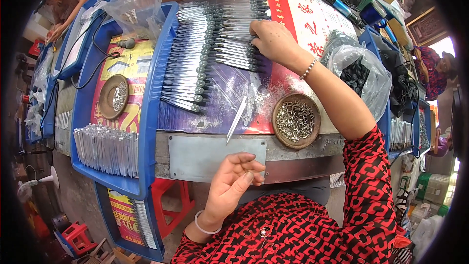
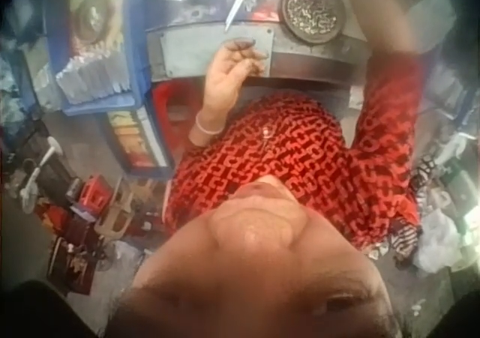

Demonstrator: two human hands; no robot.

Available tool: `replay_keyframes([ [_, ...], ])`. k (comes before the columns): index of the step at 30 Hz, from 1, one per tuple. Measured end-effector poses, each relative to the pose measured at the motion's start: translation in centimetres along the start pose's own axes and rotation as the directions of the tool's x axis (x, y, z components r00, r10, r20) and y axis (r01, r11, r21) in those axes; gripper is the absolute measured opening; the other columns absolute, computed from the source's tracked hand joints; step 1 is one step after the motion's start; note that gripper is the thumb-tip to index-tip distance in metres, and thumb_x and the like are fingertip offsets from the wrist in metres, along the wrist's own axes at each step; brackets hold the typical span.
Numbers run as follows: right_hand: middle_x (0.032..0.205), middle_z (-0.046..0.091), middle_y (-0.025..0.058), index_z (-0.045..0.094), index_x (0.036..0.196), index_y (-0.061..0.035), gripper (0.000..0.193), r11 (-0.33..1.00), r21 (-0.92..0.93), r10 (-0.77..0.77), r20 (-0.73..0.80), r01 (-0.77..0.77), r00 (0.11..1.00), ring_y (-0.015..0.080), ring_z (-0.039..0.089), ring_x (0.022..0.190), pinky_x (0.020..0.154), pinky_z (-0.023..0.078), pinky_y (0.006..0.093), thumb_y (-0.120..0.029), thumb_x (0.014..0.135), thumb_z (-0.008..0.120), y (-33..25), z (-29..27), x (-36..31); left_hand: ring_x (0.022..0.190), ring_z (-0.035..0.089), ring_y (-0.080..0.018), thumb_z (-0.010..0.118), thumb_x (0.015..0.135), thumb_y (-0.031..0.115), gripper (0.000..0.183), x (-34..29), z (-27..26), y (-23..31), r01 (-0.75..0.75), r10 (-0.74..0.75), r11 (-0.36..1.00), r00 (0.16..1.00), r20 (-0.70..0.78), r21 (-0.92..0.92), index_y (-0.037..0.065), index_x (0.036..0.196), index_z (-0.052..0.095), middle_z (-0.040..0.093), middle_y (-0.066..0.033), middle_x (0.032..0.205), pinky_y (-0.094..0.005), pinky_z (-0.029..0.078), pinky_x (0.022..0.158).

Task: The person assembles small metal pins into plastic housings by hand at a factory workbench, creating assembled parts.

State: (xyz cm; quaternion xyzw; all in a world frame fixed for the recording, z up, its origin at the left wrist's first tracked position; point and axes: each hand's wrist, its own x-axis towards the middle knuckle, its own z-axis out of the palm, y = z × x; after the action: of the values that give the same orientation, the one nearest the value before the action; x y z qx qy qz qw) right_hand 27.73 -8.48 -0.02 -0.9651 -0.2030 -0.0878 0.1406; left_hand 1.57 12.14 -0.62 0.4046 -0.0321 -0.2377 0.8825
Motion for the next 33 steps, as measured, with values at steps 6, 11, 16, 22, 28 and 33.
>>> replay_keyframes([
  [6,0.092,0.056,0.0186,0.053,0.088,0.0004,0.011,0.999,-0.012,-0.038,-0.188,0.037,0.981,0.0370,0.060,0.083,0.072,0.049,0.0470,-0.004,0.078,0.053,0.0,-0.9,-1.2,0.090,0.057,-0.0123,0.047,0.094,0.007,0.027,-0.1,0.3,0.6,-0.007,0.009,0.996,1.000,-0.022,0.088,-0.001,0.120,0.044,0.058,-0.0104,0.107,-0.0267,0.046,0.083],
  [11,0.092,0.054,0.0157,0.054,0.098,-0.0009,0.020,0.999,0.044,-0.021,-0.076,0.025,0.997,0.0345,0.058,0.081,0.068,0.046,0.0412,-0.009,0.081,0.058,-3.3,-6.4,-7.1,0.088,0.059,-0.0174,0.053,0.089,0.000,0.022,0.6,0.9,2.5,-0.162,0.260,0.866,0.954,-0.149,0.474,-0.003,0.111,0.052,0.061,-0.0117,0.101,-0.0277,0.046,0.082],
  [16,0.083,0.050,0.0146,0.052,0.093,-0.0018,0.019,0.982,0.182,-0.058,0.013,0.055,0.998,0.0339,0.056,0.074,0.062,0.045,0.0410,-0.008,0.077,0.061,-6.2,-11.3,-16.9,0.090,0.059,-0.0268,0.056,0.082,-0.002,0.031,4.5,0.8,4.4,-0.237,0.414,0.043,0.888,0.199,0.971,-0.003,0.112,0.050,0.060,-0.0167,0.104,-0.0346,0.046,0.081],
  [22,0.087,0.052,0.0138,0.054,0.097,-0.0013,0.023,0.915,0.403,-0.028,0.111,-0.019,0.993,0.0320,0.055,0.077,0.067,0.045,0.0391,-0.007,0.076,0.062,-6.2,-11.9,-25.0,0.092,0.055,-0.0326,0.058,0.076,-0.001,0.036,8.2,0.5,2.3,-0.131,0.360,-0.484,0.871,0.333,0.865,-0.003,0.112,0.051,0.058,-0.0169,0.099,-0.0418,0.045,0.081],
  [28,0.092,0.057,0.0144,0.054,0.100,-0.0016,0.024,0.938,0.332,-0.073,-0.098,0.101,0.993,0.0332,0.055,0.089,0.077,0.045,0.0400,-0.004,0.077,0.059,-4.2,-12.4,-20.4,0.076,0.058,-0.0224,0.056,0.075,0.005,0.027,9.4,1.1,1.3,-0.036,0.258,-0.768,0.896,0.361,0.639,0.002,0.101,0.056,0.056,-0.0084,0.079,-0.0325,0.048,0.065],
  [33,0.103,0.060,0.0129,0.053,0.108,-0.0038,0.029,0.990,0.042,-0.131,-0.064,0.134,0.989,0.0310,0.054,0.099,0.082,0.044,0.0404,-0.005,0.079,0.054,-1.4,-6.6,-9.1,0.075,0.057,-0.0210,0.056,0.075,0.005,0.021,10.1,1.3,1.2,-0.028,0.261,-0.787,0.890,0.374,0.616,0.003,0.095,0.056,0.055,-0.0073,0.077,-0.0308,0.049,0.064],
])
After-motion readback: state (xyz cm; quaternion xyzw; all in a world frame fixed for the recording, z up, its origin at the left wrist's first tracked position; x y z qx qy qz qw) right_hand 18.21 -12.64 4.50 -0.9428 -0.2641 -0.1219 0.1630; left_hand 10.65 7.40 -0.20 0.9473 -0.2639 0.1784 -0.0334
